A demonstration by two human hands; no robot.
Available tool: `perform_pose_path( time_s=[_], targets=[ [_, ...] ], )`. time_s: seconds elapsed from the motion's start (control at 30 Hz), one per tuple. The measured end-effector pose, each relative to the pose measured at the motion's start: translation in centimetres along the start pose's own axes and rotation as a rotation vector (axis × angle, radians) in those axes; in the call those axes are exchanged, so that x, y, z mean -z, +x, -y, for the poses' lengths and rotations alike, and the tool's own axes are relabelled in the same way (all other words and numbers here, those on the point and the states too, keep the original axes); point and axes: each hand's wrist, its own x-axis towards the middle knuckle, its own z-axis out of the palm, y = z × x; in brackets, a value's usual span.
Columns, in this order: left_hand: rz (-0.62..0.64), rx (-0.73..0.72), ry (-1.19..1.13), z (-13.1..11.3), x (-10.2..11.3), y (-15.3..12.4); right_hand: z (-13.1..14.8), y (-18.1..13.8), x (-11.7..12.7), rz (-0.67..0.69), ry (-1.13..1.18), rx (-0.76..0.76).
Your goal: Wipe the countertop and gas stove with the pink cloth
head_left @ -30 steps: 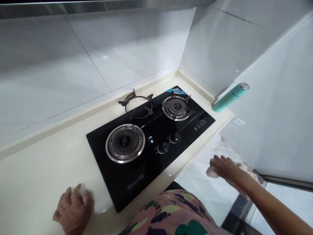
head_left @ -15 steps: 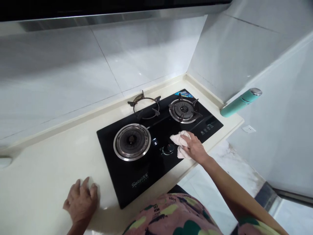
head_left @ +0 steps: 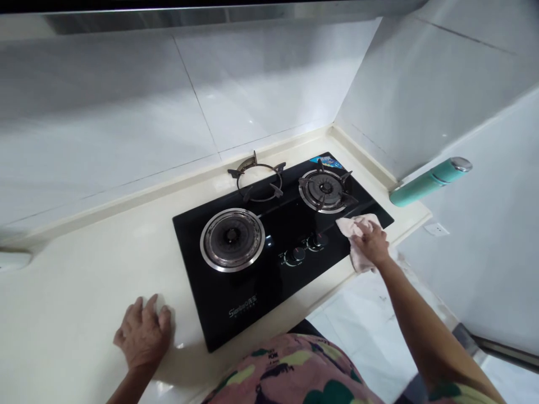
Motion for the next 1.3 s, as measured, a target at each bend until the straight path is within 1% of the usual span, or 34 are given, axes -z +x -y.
perform_pose_path(
  time_s=[0.03, 0.07, 0.1, 0.13, 0.2, 0.23, 0.27, 0.3, 0.33, 0.4, 0.43, 0.47, 0.53, 0.63, 0.73, 0.8, 0.87, 0.97, 1.03, 1.1, 1.2, 1.3],
  targets=[
    [-0.003, 0.003, 0.002, 0.0, 0.0, 0.0, 0.8, -0.3, -0.9, 0.005, -0.004, -0.028],
    [-0.007, 0.005, 0.004, 0.0, 0.0, 0.0, 1.4, -1.1, -1.7, 0.009, -0.001, -0.022],
    [-0.010, 0.004, 0.006, 0.0, -0.1, 0.0, 1.6, -2.2, -2.3, 0.016, 0.012, 0.018],
    [-0.011, 0.002, 0.006, 0.1, -0.1, 0.0, 1.6, -3.3, -2.8, 0.034, 0.039, 0.089],
    [-0.003, -0.003, 0.003, 0.3, -0.2, -0.1, 0.6, -5.3, -2.9, 0.124, 0.132, 0.279],
    [0.001, -0.004, -0.001, 0.4, -0.2, -0.1, -0.2, -5.7, -2.6, 0.180, 0.185, 0.364],
    [0.001, -0.006, -0.007, 0.5, -0.3, -0.2, -0.9, -5.7, -2.1, 0.223, 0.225, 0.416],
    [-0.002, -0.008, -0.012, 0.6, -0.4, -0.2, -1.4, -5.2, -1.5, 0.237, 0.243, 0.424],
    [-0.008, -0.010, -0.017, 0.7, -0.4, -0.2, -1.6, -4.4, -0.9, 0.219, 0.230, 0.384],
    [-0.019, -0.011, -0.021, 0.8, -0.6, -0.3, -1.0, -2.2, 0.2, 0.123, 0.125, 0.218],
    [-0.025, -0.009, -0.021, 0.8, -0.7, -0.3, -0.1, -1.1, 0.5, 0.088, 0.052, 0.140],
    [-0.031, -0.007, -0.019, 0.8, -0.7, -0.3, 1.1, -0.1, 0.7, 0.080, -0.020, 0.088],
    [-0.042, -0.004, -0.013, 0.8, -0.8, -0.3, 4.0, 1.3, 0.6, 0.123, -0.130, 0.075],
    [-0.042, -0.009, -0.004, 0.8, -0.8, -0.3, 8.5, 2.3, 0.1, 0.175, -0.182, 0.182],
    [-0.042, -0.011, -0.007, 0.8, -0.7, -0.4, 11.7, 2.7, -0.1, 0.221, -0.187, 0.281],
    [-0.045, -0.003, -0.011, 0.7, -0.6, -0.4, 12.8, 2.9, 0.0, 0.263, -0.195, 0.342],
    [-0.049, 0.002, -0.011, 0.6, -0.6, -0.5, 13.4, 3.0, 0.2, 0.292, -0.181, 0.441],
    [-0.051, 0.001, -0.008, 0.5, -0.6, -0.5, 14.1, 3.2, 0.1, 0.301, -0.124, 0.589],
    [-0.052, -0.001, -0.004, 0.6, -0.7, -0.5, 15.0, 3.4, -0.1, 0.293, -0.103, 0.637],
    [-0.059, -0.005, 0.001, 0.6, -0.8, -0.5, 16.4, 3.6, -0.5, 0.279, -0.097, 0.630],
    [-0.065, -0.013, 0.002, 0.6, -0.8, -0.5, 18.8, 4.6, -1.2, 0.233, -0.072, 0.514],
    [-0.054, -0.011, 0.007, 0.5, -0.7, -0.4, 21.0, 6.5, -1.7, 0.189, -0.050, 0.403]
  ],
)
